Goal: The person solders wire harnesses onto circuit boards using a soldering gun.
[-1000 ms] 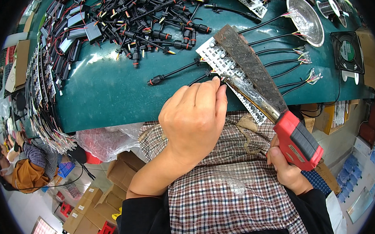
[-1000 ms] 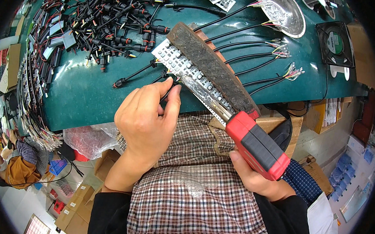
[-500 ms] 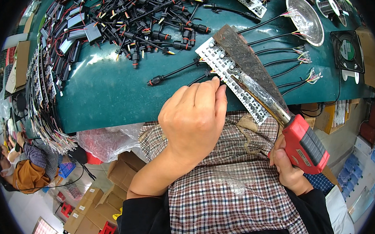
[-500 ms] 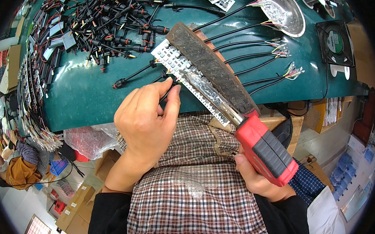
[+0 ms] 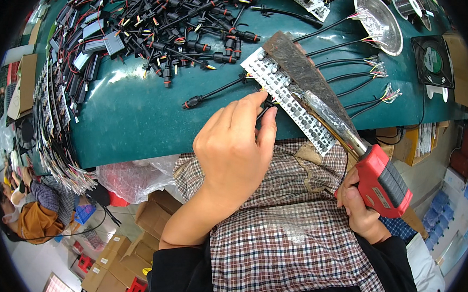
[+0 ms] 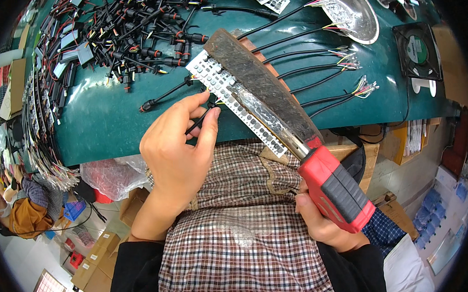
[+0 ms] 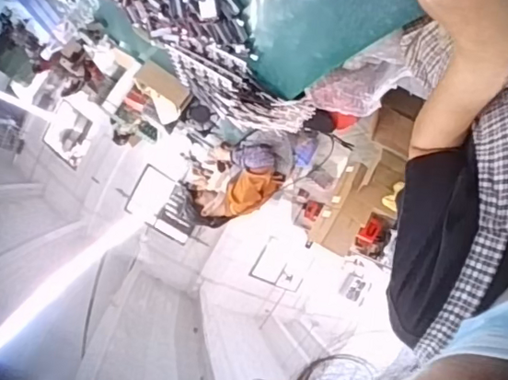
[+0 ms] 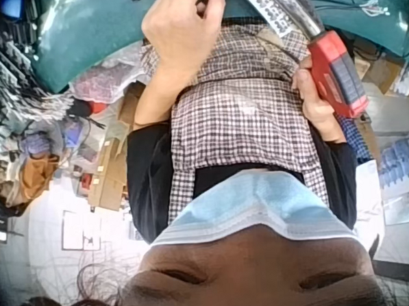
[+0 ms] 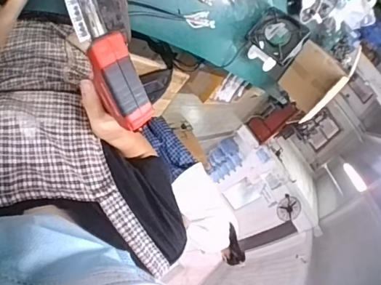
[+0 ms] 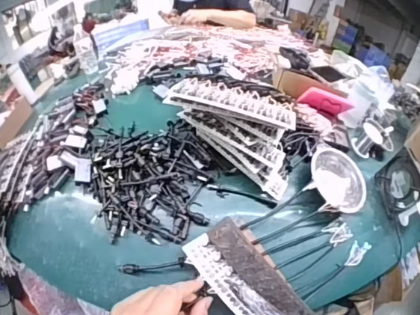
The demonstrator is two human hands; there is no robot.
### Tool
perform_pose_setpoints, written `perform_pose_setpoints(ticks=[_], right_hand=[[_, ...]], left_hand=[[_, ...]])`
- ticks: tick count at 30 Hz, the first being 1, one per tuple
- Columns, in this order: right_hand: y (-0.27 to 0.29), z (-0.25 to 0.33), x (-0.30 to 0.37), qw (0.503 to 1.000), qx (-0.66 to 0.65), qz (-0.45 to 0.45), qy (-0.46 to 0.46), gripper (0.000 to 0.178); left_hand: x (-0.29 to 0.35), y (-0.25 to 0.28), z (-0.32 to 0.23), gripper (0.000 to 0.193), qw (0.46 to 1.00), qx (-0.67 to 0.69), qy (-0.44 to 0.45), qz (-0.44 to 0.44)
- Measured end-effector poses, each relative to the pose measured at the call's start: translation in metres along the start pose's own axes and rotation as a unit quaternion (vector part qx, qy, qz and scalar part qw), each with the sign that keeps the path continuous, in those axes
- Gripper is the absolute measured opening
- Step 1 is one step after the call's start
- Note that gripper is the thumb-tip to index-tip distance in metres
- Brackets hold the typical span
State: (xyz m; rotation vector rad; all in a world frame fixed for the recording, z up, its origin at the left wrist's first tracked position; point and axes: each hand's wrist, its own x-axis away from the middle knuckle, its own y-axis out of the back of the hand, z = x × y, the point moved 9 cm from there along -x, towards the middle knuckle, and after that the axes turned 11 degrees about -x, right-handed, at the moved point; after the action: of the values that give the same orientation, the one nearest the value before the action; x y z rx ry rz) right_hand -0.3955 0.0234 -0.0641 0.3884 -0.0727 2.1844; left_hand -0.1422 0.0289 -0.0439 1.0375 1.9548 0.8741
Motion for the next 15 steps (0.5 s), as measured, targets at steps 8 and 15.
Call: perform_pose_setpoints(ticks=[8, 15], right_hand=[[0.002, -0.002, 0.004, 1.000, -0.015, -0.010, -0.013, 0.025], [0.002, -0.006, 0.008, 1.000, -0.013, -0.011, -0.020, 0.030]], left_hand=[[-0.001, -0.003, 0.001, 0.017, 0.999, 0.006, -0.017, 0.026], [0.001, -0.006, 0.007, 0.014, 0.998, 0.055, 0.020, 0.017]])
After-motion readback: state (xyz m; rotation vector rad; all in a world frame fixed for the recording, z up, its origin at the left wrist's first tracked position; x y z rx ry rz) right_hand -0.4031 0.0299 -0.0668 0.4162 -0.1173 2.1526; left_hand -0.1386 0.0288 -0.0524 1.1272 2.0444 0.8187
